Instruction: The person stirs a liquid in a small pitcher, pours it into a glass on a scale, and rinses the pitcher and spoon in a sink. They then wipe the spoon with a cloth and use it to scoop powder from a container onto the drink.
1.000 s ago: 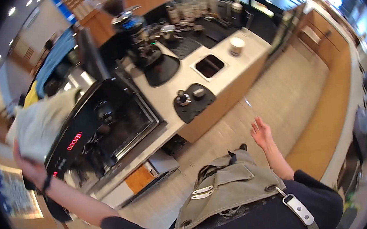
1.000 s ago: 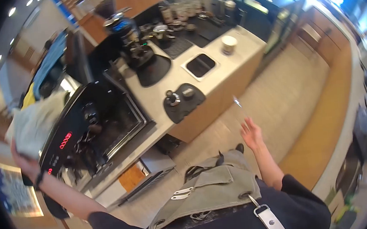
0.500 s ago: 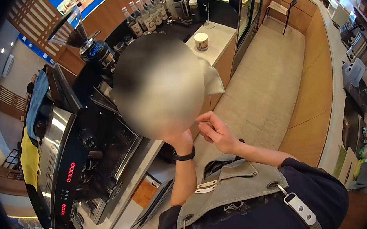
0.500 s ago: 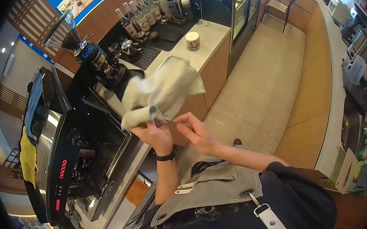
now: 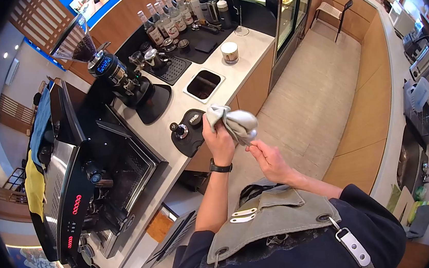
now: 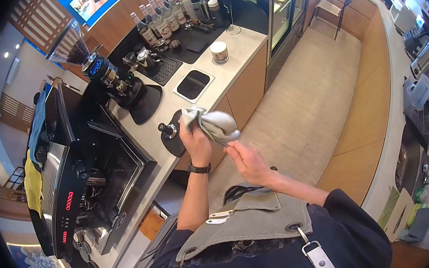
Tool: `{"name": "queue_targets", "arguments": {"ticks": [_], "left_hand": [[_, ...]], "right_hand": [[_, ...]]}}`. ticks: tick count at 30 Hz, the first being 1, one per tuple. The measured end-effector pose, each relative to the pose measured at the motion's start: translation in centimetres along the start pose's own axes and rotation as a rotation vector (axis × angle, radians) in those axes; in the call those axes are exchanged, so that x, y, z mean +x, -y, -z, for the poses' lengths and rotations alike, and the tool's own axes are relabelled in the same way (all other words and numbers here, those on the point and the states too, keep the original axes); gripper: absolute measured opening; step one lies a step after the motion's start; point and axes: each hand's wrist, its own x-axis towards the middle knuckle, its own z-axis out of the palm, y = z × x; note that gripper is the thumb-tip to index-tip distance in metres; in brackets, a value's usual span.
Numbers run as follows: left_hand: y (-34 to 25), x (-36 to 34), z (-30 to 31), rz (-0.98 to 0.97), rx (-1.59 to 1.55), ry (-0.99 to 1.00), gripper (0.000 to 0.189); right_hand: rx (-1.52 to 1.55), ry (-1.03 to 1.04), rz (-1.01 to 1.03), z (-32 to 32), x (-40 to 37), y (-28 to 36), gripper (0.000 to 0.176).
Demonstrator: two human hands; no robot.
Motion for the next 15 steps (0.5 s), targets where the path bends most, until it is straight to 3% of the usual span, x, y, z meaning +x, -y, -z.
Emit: {"name": "queue_targets", "arguments": {"ticks": [3, 6, 7, 12, 14, 15], "left_hand": [[2.7, 0.1, -1.3, 0.39, -0.27, -0.032, 0.034], [0.9, -0.3, -5.1, 0.463, -0.661, -0.219, 0.054], [-0.6, -0.4, -5.8, 0.506, -0.688, -0.234, 0.052], [1.7, -2.7, -6.7, 0.444, -0.526, 0.001, 0.045], [1.6, -4.0, -8.9, 0.29, -0.416, 0.008, 0.048], [1.0, -3.8, -8.8, 0.305, -0.406, 0.037, 0.047]], "right_hand": [[0.006, -0.099, 0.151, 0.0, 0.8, -1.3, 0.022], [-0.037, -0.083, 0.082, 0.8, 1.4, -1.9, 0.022], [-0.02, -0.099, 0.088, 1.0, 1.6, -2.1, 0.021], [0.115, -0.227, 0.149, 1.4, 2.9, -2.6, 0.024], [0.117, -0.199, 0.056, 2.3, 3.3, -2.7, 0.024], [0.118, -0.186, 0.01, 2.8, 3.6, -2.7, 0.024]]}}
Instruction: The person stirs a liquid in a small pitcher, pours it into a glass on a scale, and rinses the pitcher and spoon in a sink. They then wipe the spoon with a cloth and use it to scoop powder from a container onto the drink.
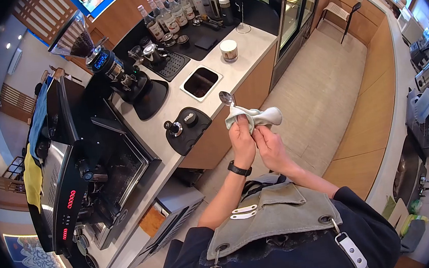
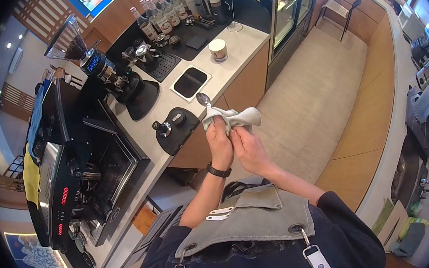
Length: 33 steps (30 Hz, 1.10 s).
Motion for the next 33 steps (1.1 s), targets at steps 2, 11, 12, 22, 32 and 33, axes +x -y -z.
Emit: {"name": "queue_targets", "arguments": {"ticks": [2, 11, 12, 22, 32, 33], "left_hand": [[-1.1, 0.1, 0.5, 0.052, 0.063, 0.065, 0.046], [1.0, -0.6, 0.8, 0.009, 0.261, 0.114, 0.035], [0.9, -1.2, 0.6, 0.022, 0.266, 0.097, 0.032], [2.5, -2.4, 0.9, -0.164, 0.466, 0.037, 0.026], [0.3, -1.1, 1.5, -0.203, 0.531, -0.014, 0.026], [0.1, -0.6, 1.8, -0.206, 0.544, -0.032, 0.027]], "right_hand": [[-0.047, 0.152, -0.087, 1.7, 1.0, -0.1, 0.025], [0.518, -0.021, -0.13, 2.1, 2.3, -4.6, 0.025], [0.472, 0.081, -0.127, 2.0, 1.9, -5.1, 0.024], [0.402, 0.074, -0.111, 1.9, 0.2, -4.5, 0.017], [-0.153, 0.089, 0.071, 4.9, 1.5, -5.0, 0.042], [-0.194, 0.034, 0.137, 6.1, 1.6, -4.5, 0.045]]}}
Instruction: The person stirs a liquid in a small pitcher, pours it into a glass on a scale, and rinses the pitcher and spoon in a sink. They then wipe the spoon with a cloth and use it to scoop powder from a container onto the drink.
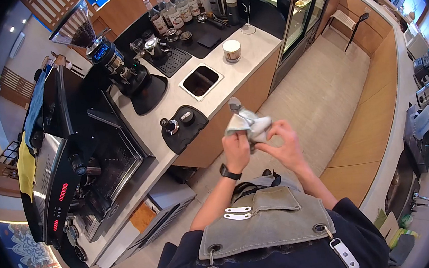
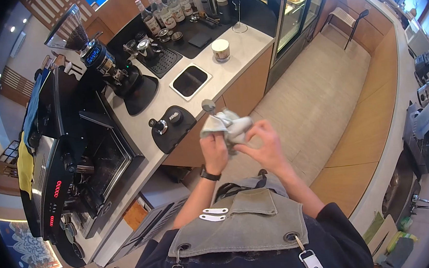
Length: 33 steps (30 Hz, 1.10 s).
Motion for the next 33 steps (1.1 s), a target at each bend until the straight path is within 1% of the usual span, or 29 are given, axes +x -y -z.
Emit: {"name": "queue_targets", "arguments": {"ticks": [1, 4, 5, 7, 8, 10, 12, 15, 16, 19, 21, 22, 24, 25, 27, 29, 30, 31, 32, 33], "left_hand": [[-0.4, 0.9, 0.8, 0.014, 0.011, 0.019, 0.026], [-0.2, 1.3, 1.4, -0.158, 0.095, 0.231, 0.021], [-0.5, 0.8, 1.2, -0.126, 0.125, 0.344, 0.02], [-1.9, 0.2, 0.0, -0.157, 0.101, 0.405, 0.021], [-2.6, 0.2, -0.3, -0.173, 0.088, 0.433, 0.022], [-3.0, 0.2, -0.5, -0.138, 0.044, 0.455, 0.023], [-3.0, -0.2, -0.9, -0.089, 0.015, 0.482, 0.024], [-3.3, -0.1, -0.6, 0.044, 0.056, 0.605, 0.028], [-3.2, -0.3, -0.8, 0.041, 0.044, 0.595, 0.028], [-2.9, -1.1, -1.4, 0.04, 0.017, 0.582, 0.03], [-3.1, -1.2, -1.9, 0.05, 0.006, 0.578, 0.031], [-3.2, -1.2, -2.0, 0.095, 0.028, 0.594, 0.031], [-3.3, -0.7, -2.3, 0.176, 0.073, 0.624, 0.032], [-3.4, -0.7, -2.4, 0.125, 0.058, 0.604, 0.033], [-3.5, -0.8, -2.9, 0.026, 0.023, 0.559, 0.034], [-1.0, -1.3, -2.6, 0.165, -0.027, 0.484, 0.033], [0.2, -1.6, -2.2, 0.232, -0.048, 0.446, 0.032], [0.6, -1.8, -2.1, 0.319, -0.22, 0.358, 0.03], [2.1, -1.9, -1.8, 0.367, -0.316, 0.355, 0.028], [4.5, -2.0, -1.5, 0.416, -0.414, 0.352, 0.028]], "right_hand": [[-0.046, -0.055, 0.057, 0.8, 0.0, 0.4, 0.047], [0.386, -0.079, -0.024, 0.7, 0.8, 2.4, 0.049], [0.518, -0.042, -0.057, -0.1, 1.0, 2.9, 0.048], [0.784, 0.03, -0.113, -1.4, 1.7, 3.6, 0.049], [0.815, 0.069, -0.141, -1.1, 2.0, 3.7, 0.05], [0.878, 0.146, -0.204, -0.3, 2.1, 3.7, 0.053], [0.807, 0.025, -0.173, -0.4, 1.9, 3.0, 0.051], [0.673, -0.123, -0.146, 0.8, 1.9, 1.0, 0.05], [0.627, -0.168, -0.137, 1.5, 2.2, 0.3, 0.05], [0.486, -0.166, -0.121, 3.2, 2.2, -0.7, 0.05], [0.646, -0.149, -0.169, 2.9, 2.2, -0.6, 0.051], [0.725, -0.144, -0.196, 3.0, 2.0, -0.6, 0.051], [0.603, -0.11, -0.116, 3.7, 2.4, -0.9, 0.047], [0.545, -0.095, -0.08, 4.0, 2.7, -0.9, 0.046], [0.863, -0.322, -0.029, 5.3, 4.4, -0.5, 0.039], [1.144, -0.682, -0.016, 10.7, 6.6, -1.8, 0.034], [1.191, -0.5, -0.009, 13.1, 6.4, -2.7, 0.033], [1.232, -0.311, 0.003, 15.4, 6.4, -3.6, 0.032], [1.264, -0.121, 0.014, 16.4, 6.3, -4.2, 0.031], [0.924, -0.092, -0.147, 15.1, 5.5, -3.9, 0.029]]}}
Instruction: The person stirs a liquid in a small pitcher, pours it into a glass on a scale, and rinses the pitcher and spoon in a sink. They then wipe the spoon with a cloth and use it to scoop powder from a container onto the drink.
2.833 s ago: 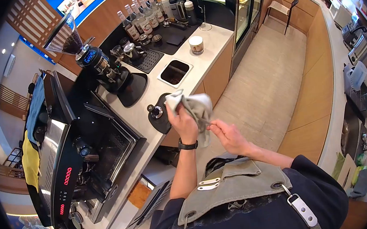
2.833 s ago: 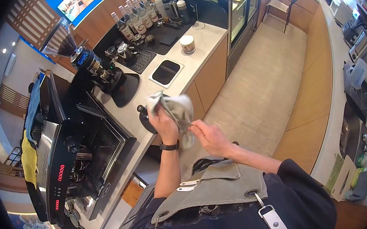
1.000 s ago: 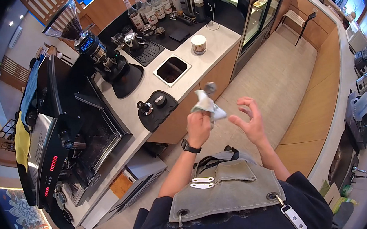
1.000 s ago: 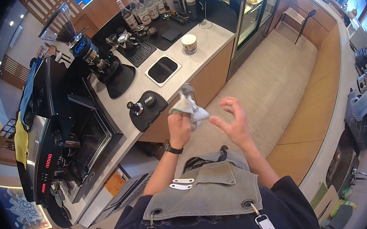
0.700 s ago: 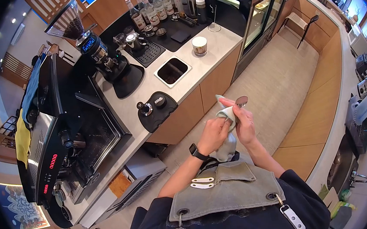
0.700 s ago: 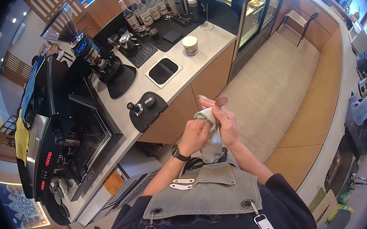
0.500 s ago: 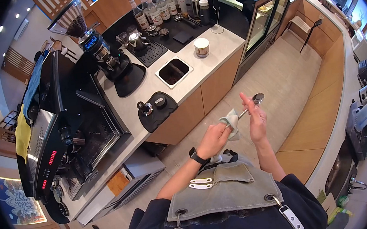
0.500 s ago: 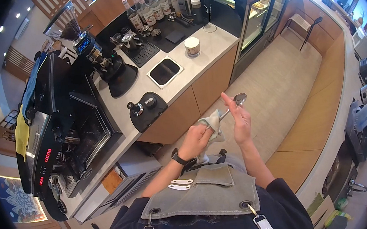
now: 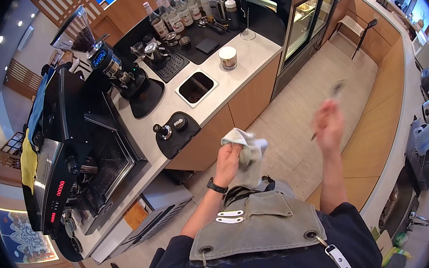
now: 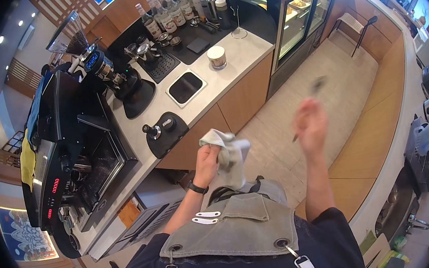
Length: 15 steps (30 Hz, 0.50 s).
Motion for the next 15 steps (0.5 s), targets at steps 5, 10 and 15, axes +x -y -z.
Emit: {"name": "queue_targets", "arguments": {"ticks": [5, 10, 15], "left_hand": [[-4.7, 2.0, -5.8, -0.196, -0.207, -0.097, 0.027], [-6.9, 3.9, -4.8, -0.369, 0.203, -0.302, 0.021], [-5.0, 5.4, -3.9, -0.343, 0.273, -0.502, 0.013]], "right_hand": [[-0.851, 0.401, 0.019, -8.5, -2.0, -7.8, 0.02], [-0.822, 0.422, 0.143, -10.1, -1.1, -10.6, 0.02], [-0.771, 0.455, -0.086, -11.5, -0.4, -10.2, 0.021]]}}
